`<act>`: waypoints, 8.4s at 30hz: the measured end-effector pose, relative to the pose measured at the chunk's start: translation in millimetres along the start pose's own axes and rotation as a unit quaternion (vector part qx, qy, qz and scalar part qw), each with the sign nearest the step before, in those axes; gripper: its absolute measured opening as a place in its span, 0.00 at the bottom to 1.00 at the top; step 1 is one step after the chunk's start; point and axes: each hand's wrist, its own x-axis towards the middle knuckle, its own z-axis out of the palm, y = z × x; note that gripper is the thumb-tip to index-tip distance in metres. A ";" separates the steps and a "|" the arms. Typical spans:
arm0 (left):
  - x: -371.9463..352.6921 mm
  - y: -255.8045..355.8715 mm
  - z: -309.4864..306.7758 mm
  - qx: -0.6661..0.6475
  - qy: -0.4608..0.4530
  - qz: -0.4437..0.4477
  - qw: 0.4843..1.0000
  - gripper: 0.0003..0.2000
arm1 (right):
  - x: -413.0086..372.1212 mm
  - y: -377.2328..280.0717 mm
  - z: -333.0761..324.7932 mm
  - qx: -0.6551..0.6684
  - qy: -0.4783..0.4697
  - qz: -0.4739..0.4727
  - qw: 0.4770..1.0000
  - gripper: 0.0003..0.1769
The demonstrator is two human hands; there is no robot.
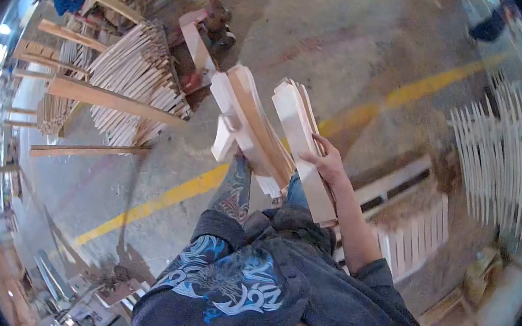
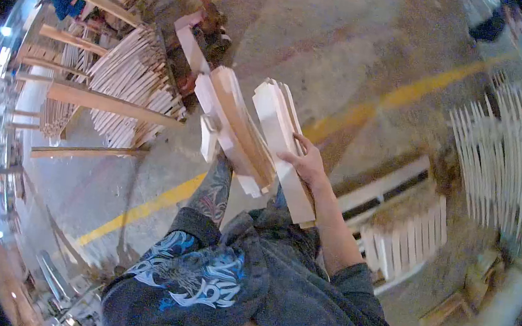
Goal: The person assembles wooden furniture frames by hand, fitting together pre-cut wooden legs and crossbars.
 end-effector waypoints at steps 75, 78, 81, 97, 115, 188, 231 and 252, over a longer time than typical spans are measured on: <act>1128.9 733.4 391.6 0.048 -0.159 0.163 0.973 0.22 | 1206.4 -760.1 26.9 0.223 -0.010 -0.107 0.969 0.39; 1169.6 800.3 360.7 0.048 -0.069 0.205 0.975 0.21 | 1267.2 -808.8 77.0 0.246 -0.110 -0.109 0.957 0.39; 1168.1 867.7 360.8 0.097 -0.153 0.223 0.958 0.22 | 1324.0 -833.6 115.4 0.249 -0.172 -0.105 0.947 0.38; 1293.7 1125.4 62.2 0.026 0.018 0.255 0.966 0.24 | 1517.3 -973.9 502.4 0.189 -0.309 0.017 0.932 0.27; 1407.5 1371.4 -123.2 0.191 0.159 0.254 0.935 0.28 | 1661.6 -1038.4 771.2 0.002 -0.200 -0.148 0.969 0.47; 114.2 -32.5 73.1 -0.211 0.625 -0.085 0.747 0.27 | 540.7 -149.7 274.0 -0.717 -0.667 -0.110 0.173 0.25; 83.2 -1.7 -449.0 0.577 0.533 -0.209 0.582 0.28 | 620.3 414.6 550.9 -0.572 -0.050 0.145 0.806 0.50; 62.6 130.6 -215.6 0.505 0.078 -0.336 0.791 0.36 | 327.4 56.0 62.4 -0.532 -0.081 0.272 0.798 0.36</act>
